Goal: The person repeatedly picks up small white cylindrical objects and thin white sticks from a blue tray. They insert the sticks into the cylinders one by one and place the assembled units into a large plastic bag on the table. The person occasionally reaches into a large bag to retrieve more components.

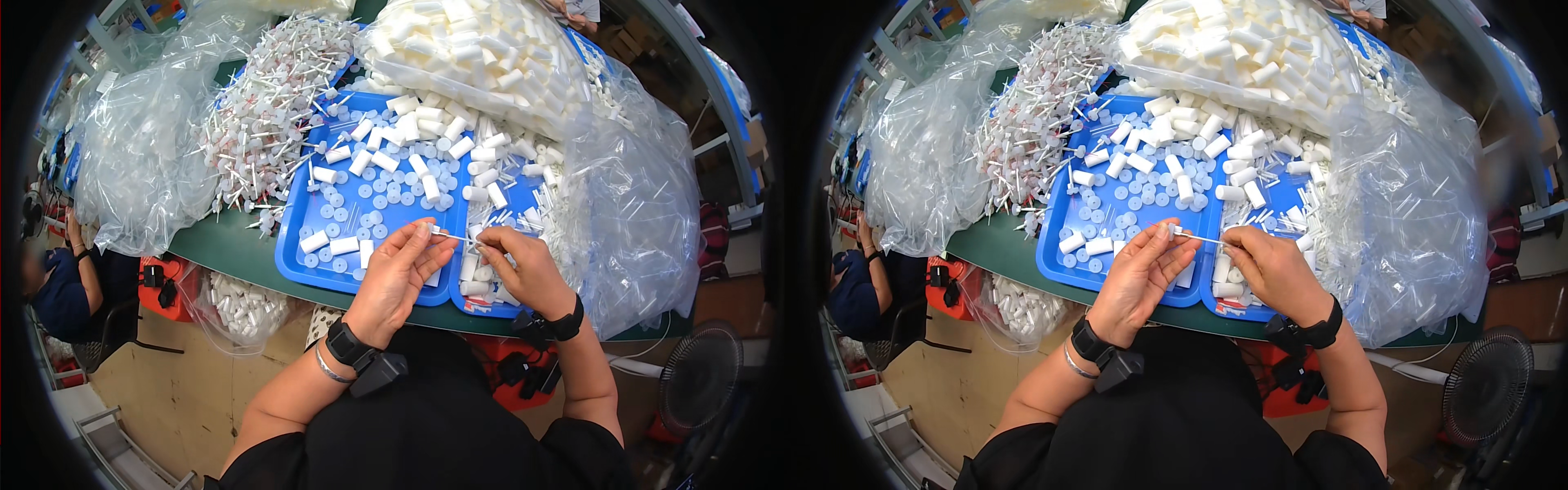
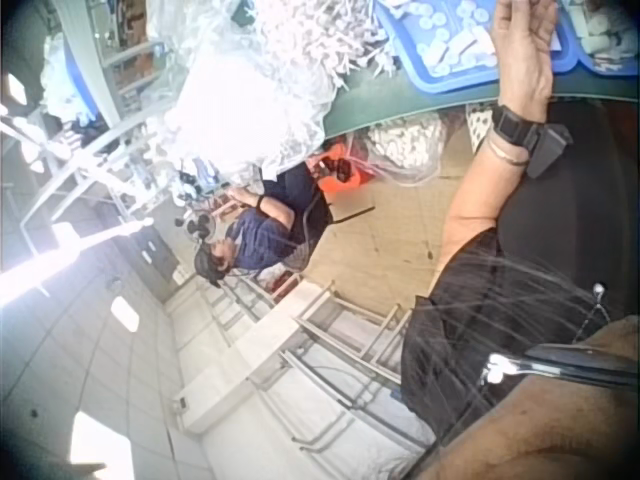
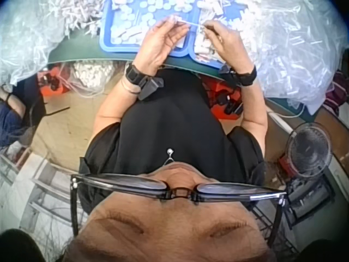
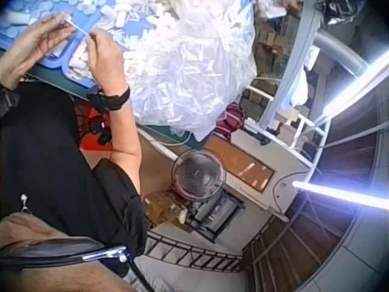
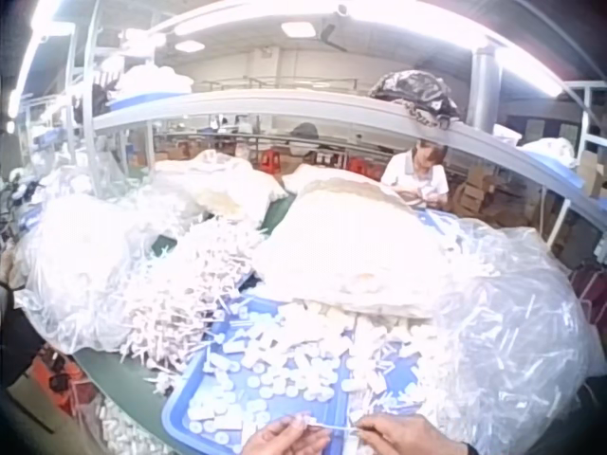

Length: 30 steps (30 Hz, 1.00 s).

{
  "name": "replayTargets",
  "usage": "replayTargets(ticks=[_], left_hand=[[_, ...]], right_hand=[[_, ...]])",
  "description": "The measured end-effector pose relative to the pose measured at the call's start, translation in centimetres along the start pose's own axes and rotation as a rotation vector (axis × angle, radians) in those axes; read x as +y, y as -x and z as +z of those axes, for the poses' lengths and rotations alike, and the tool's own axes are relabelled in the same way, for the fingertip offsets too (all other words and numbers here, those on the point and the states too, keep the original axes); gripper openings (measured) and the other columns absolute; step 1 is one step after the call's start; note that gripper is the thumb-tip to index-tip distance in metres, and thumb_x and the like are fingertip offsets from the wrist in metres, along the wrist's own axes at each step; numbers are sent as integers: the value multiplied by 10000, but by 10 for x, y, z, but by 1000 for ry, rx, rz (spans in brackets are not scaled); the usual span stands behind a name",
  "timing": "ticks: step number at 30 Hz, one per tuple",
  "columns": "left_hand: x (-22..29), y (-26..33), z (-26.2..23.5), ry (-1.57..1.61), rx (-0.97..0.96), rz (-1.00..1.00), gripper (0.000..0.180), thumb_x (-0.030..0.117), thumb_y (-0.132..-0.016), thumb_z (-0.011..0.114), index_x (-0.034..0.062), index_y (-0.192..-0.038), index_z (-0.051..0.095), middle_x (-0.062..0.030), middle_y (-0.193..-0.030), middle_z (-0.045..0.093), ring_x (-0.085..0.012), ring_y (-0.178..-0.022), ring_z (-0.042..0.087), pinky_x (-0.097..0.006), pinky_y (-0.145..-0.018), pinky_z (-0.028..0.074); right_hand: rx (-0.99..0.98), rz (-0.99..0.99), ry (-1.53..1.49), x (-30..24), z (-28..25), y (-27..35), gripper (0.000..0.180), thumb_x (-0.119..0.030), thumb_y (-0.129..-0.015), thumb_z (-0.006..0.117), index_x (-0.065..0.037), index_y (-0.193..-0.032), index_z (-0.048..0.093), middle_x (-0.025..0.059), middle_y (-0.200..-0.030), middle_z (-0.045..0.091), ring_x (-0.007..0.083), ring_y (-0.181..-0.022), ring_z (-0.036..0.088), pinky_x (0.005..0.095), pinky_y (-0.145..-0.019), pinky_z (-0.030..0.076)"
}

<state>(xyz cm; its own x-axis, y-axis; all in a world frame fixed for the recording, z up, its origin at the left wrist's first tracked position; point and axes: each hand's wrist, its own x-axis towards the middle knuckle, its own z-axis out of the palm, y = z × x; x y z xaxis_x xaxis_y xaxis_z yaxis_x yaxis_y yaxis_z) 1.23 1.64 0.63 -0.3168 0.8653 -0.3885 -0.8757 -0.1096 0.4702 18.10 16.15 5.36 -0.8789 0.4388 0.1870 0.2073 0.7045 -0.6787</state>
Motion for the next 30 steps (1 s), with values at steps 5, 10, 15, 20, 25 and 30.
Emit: replayTargets(ticks=[5, 10, 15, 20, 25, 30], left_hand=[[-1, 0, -2, -18, 8, 9, 282, 199, -1062, 608, -14, -1247, 628, -155, -1128, 698, -273, -1138, 703, -346, -1012, 589], [-7, 2, 0, -84, -16, 13, 299, 195, -1056, 622, -9, -1275, 623, -142, -1130, 701, -254, -1130, 705, -341, -987, 591], [-11, 9, 6, -138, -75, -65, 352, 214, -1049, 642, 6, -1332, 618, -79, -1129, 704, -165, -1044, 688, -300, -898, 566], [-5, 10, 2, -237, -70, -46, 362, 238, -1038, 665, 20, -1326, 636, -24, -1088, 701, -102, -952, 656, -276, -829, 549], [53, -16, -11, -83, -69, 205, 247, 255, -1002, 717, 59, -1151, 689, -14, -979, 703, -109, -838, 640, -255, -765, 528], [158, -23, -1, 84, 64, 407, 355, 271, -1066, 610, -63, -1187, 618, -165, -1155, 724, -225, -1173, 657, -312, -948, 558]], right_hand=[[15, -40, 60, -1, 0, 1, 159, -46, -940, 693, 0, -1089, 664, 161, -960, 725, 340, -808, 725, 388, -699, 572], [48, -173, 49, 0, 5, -3, 132, -54, -963, 672, 1, -1082, 657, 152, -920, 722, 293, -755, 724, 363, -664, 566], [-147, 455, -780, -8, 9, -3, 173, -143, -1075, 555, -5, -1171, 597, 87, -827, 691, 131, -672, 690, 271, -616, 547], [-197, 533, -699, -19, 12, -3, 232, -173, -1100, 513, -8, -1259, 544, 94, -841, 701, 122, -697, 693, 265, -647, 552], [45, 153, -183, -9, 1, 1, 216, -154, -1058, 580, -9, -1216, 604, 149, -934, 735, 253, -810, 730, 336, -728, 561], [-14, 38, 249, 1, -41, 18, 106, -65, -937, 696, 16, -1006, 702, 144, -939, 727, 289, -837, 705, 359, -765, 548]])
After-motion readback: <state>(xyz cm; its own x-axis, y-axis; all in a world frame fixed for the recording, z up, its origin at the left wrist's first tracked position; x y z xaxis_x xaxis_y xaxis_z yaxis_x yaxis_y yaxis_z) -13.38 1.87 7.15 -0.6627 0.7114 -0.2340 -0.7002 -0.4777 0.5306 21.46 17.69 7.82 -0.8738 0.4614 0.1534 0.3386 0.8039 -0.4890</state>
